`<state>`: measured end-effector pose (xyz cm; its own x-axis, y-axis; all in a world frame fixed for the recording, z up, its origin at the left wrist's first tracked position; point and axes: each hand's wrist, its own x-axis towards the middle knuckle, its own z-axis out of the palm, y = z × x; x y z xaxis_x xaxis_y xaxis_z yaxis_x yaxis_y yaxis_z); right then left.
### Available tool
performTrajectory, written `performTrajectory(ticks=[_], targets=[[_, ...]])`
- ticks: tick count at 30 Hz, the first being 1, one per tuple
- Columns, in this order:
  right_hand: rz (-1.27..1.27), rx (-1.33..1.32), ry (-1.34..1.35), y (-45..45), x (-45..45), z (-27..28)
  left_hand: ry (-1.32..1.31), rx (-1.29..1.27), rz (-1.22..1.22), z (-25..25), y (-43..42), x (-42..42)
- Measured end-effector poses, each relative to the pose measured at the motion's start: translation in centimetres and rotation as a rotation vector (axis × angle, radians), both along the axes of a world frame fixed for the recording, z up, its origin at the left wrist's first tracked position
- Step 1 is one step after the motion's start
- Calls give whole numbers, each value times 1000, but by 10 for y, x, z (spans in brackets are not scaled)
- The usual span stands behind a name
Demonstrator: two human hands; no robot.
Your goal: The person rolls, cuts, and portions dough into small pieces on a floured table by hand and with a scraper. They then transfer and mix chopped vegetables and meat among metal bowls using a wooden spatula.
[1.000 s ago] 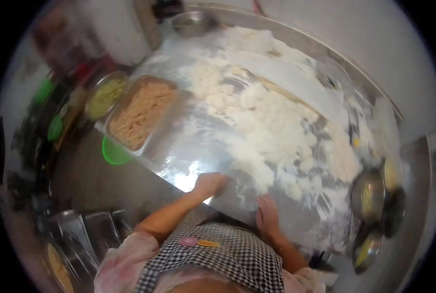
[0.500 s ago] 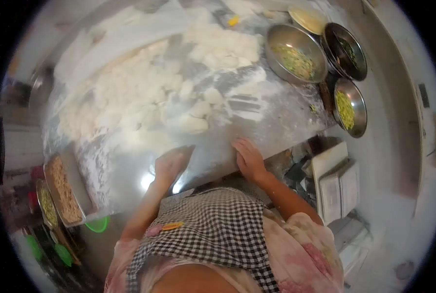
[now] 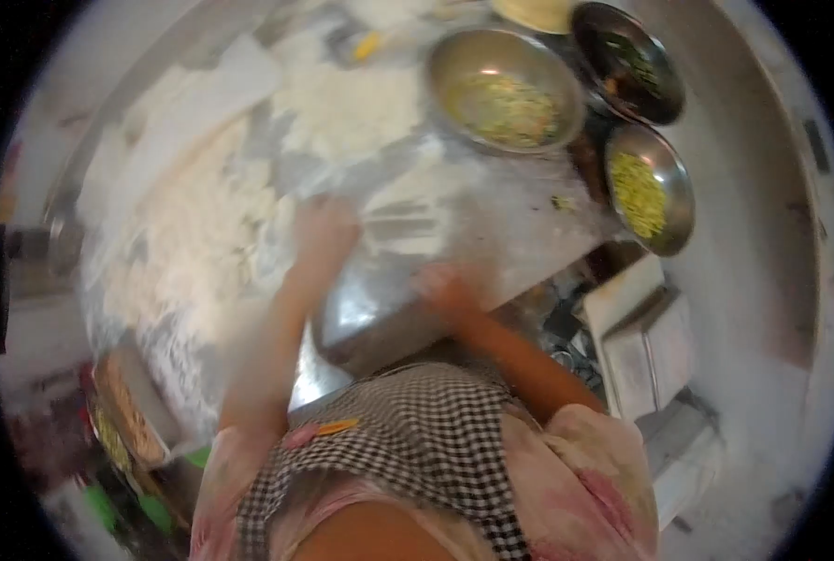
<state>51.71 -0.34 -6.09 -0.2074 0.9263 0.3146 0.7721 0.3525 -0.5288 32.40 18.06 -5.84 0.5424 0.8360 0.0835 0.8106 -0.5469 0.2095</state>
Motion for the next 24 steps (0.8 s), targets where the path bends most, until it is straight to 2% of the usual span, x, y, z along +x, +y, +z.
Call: performTrajectory(ticks=[2,5,8,10,12,15,17,18,20,22,24], targets=[[-16,13,67,5,-1,13,-314,-39,-12,25,-4,-2],[-19,27,35,6,0,4,-880,-467,188,21,-22,-19],[-27,91,63,6,-2,-12,-988,-596,319,92,-64,-43],[-32,47,98,6,-1,1,-1347,-775,422,126,-88,-55],[-39,37,135,7,-2,7,-1825,-985,510,130,-102,-83],[-45,79,237,6,-5,0,-2019,-1003,724,126,-117,-135],[-40,115,358,7,-4,-21,-2044,-849,865,108,-128,-171],[-99,125,347,7,3,-12,-2053,-772,935,101,-133,-184],[-221,140,323,10,30,30,-1862,-538,1052,94,-144,-202],[-289,229,192,11,63,51,-1628,-273,1156,84,-155,-216],[-545,79,370,12,100,49,-1440,-182,1254,86,-164,-220]])
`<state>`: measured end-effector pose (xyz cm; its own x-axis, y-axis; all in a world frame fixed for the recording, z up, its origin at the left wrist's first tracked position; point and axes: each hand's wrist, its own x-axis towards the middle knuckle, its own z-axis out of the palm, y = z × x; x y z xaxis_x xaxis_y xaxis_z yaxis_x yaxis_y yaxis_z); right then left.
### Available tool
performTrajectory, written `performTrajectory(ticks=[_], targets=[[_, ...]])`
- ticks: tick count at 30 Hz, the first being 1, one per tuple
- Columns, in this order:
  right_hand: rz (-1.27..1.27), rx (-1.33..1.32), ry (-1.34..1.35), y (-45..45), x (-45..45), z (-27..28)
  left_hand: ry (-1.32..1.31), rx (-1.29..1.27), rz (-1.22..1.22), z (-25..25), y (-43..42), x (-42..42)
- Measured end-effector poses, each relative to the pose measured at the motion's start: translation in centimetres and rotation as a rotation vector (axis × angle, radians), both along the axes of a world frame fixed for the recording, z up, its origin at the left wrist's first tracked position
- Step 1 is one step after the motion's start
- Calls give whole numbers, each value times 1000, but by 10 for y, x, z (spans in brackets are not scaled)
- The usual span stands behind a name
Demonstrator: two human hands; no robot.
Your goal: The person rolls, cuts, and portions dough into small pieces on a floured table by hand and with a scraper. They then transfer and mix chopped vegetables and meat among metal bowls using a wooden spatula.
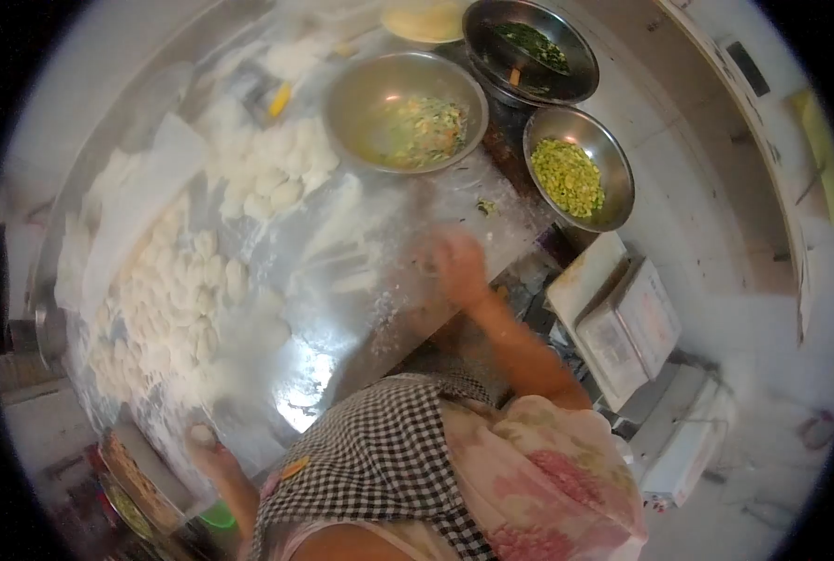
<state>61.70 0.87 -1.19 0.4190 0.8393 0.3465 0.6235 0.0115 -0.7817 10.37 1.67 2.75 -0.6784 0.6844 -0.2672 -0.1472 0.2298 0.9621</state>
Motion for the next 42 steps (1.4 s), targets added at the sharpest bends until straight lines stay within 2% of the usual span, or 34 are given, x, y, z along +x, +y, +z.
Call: performTrajectory(ticks=[2,5,8,9,11,12,14,16,17,19,20,22,24,27,29,33,35,37,39,42], targets=[[-159,-136,28,1,27,5,123,-23,24,-16,-13,-25],[-190,-71,18,7,47,-8,697,-148,-184,-59,-35,-57],[-125,6,235,25,43,-15,847,-107,-341,-63,-38,-43],[-125,-26,418,31,41,-13,908,-236,-330,-59,-36,-42],[-127,-101,780,45,32,25,1189,-126,-446,-18,-18,-4],[-140,-138,875,54,32,38,1324,-69,-505,-4,-4,18],[-164,-212,1064,74,36,56,1238,233,-610,-17,27,45],[-122,-138,1133,90,52,39,1387,205,-814,-22,62,91],[-100,-102,1167,99,59,32,1191,160,-936,-4,75,123],[-98,-83,1216,116,65,30,1130,386,-1128,5,108,172],[-101,-77,1241,125,68,31,1262,662,-1198,-8,126,191],[-110,-94,1231,147,76,34,1187,550,-1247,-23,155,240],[-118,-88,1245,169,84,37,1240,713,-1218,-20,178,275],[-123,-82,1285,197,95,39,1237,821,-1304,-20,219,324],[-108,-99,1295,213,101,36,1318,813,-1316,-22,242,350],[2,54,1398,228,100,16,1527,726,-1288,-33,279,380],[-10,108,1434,224,79,9,1538,618,-1280,-31,292,379],[-180,-142,1217,219,40,-6,1514,536,-1313,-25,302,375],[261,-175,307,220,19,-64,1458,474,-1400,-22,306,362],[281,179,-232,249,-10,-14,1508,496,-1406,-26,296,325]])
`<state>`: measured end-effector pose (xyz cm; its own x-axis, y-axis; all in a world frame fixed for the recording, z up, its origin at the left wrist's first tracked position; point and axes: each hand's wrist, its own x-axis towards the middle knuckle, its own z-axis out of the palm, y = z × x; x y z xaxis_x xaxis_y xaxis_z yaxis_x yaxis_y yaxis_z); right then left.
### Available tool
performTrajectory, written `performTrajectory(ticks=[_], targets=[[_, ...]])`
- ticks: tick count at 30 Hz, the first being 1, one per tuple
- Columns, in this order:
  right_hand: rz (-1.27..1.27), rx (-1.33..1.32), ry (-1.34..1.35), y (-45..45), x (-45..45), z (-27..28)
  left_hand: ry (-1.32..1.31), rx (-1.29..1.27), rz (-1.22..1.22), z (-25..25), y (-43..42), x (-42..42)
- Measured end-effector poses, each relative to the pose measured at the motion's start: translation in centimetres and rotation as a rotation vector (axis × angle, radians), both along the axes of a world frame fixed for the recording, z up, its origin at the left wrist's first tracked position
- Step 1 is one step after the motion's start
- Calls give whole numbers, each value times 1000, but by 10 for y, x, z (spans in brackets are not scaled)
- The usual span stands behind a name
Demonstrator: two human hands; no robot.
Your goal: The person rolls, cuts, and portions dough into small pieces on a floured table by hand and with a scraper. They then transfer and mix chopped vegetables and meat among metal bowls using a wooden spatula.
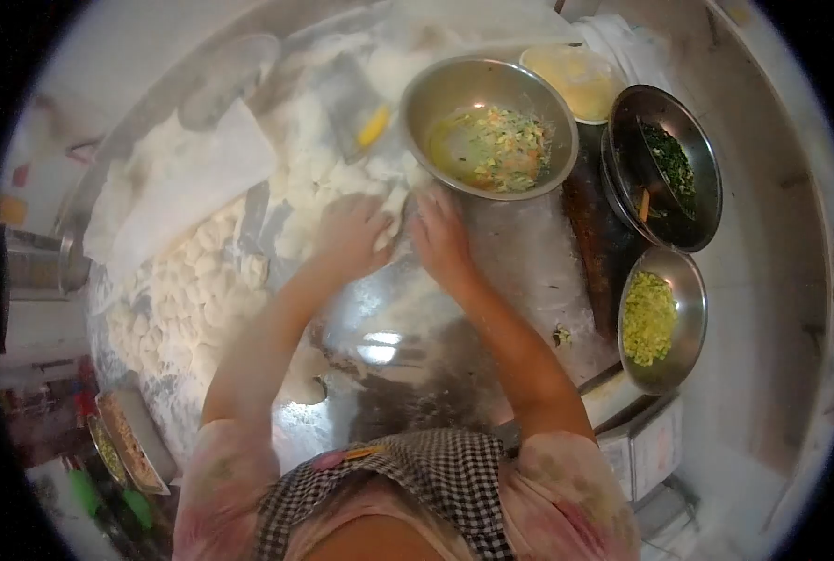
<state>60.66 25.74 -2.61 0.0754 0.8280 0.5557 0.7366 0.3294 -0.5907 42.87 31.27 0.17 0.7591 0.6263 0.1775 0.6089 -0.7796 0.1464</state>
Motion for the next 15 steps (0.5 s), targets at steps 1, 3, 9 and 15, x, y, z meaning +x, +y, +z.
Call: performTrajectory(ticks=[1,3,9,15], targets=[[-51,-58,70,16,-9,1,12,-1,-11,2,-6,-17],[-143,-182,78,44,-37,-2,89,-33,45,8,-19,-55],[662,-351,302,-5,-125,47,105,89,428,30,-63,-146],[-199,-568,-371,-65,35,-4,-592,14,772,35,-150,-165]])
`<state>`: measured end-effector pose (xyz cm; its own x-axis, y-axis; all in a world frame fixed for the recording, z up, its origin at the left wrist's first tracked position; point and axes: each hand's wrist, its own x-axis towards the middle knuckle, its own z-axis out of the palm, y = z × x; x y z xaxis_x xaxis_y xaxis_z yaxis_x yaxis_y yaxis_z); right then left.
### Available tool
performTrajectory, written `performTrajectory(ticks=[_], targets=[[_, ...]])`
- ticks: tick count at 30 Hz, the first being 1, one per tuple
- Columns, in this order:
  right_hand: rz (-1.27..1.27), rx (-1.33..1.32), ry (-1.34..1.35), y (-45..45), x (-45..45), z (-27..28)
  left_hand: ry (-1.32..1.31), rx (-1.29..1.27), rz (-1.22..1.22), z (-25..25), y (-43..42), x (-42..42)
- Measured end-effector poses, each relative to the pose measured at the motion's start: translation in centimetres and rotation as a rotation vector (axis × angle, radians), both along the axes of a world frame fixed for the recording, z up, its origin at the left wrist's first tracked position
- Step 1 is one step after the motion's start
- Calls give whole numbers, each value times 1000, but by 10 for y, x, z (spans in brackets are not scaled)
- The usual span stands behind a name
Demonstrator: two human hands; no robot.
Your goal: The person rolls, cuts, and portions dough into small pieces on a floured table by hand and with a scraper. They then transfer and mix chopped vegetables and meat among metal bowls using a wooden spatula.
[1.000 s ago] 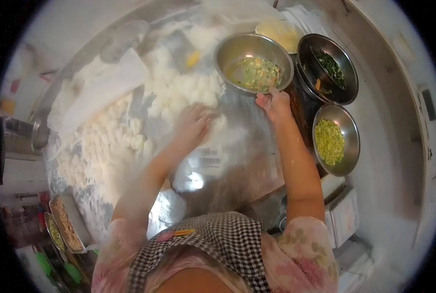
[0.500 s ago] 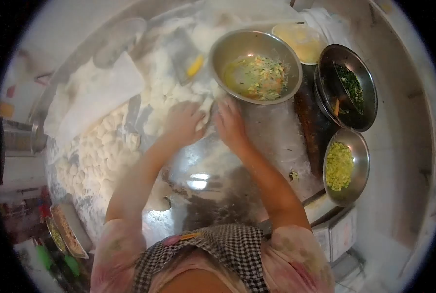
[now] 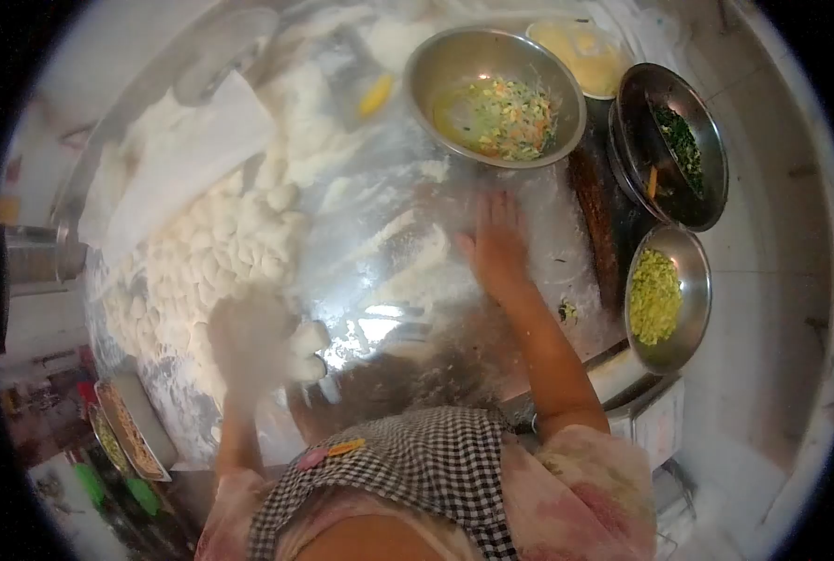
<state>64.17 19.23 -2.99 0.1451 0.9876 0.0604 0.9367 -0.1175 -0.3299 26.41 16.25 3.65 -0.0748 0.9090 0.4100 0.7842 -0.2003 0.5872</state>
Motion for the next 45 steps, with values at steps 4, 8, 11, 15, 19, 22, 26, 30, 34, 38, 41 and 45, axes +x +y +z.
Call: performTrajectory(ticks=[4,8,11,15,19,22,26,30,34,38,41,45], targets=[[271,-208,228,5,-118,19,-306,-197,-560,-11,-42,54],[619,-30,604,-1,-148,5,0,-321,-1218,-21,-62,108],[262,121,196,49,-57,4,-61,-347,-1255,-40,-68,136],[104,65,318,69,-114,-4,124,-215,-1316,-66,-69,187],[594,-143,748,47,-148,13,79,-799,-997,-16,-32,191],[340,-57,466,29,-62,30,317,-357,-677,-46,36,155],[219,245,-73,-10,-78,-13,357,-338,-321,-72,84,107],[439,-70,813,-36,-101,5,-68,-513,-249,-70,87,98],[-541,264,1472,17,-16,36,-594,-469,-159,-49,59,88],[-739,282,1487,61,29,56,-475,-366,-181,-19,19,93],[-796,213,1447,62,38,53,-576,-381,-187,-8,1,92],[-548,54,1311,5,59,44,-852,-416,-258,-8,-27,63]])
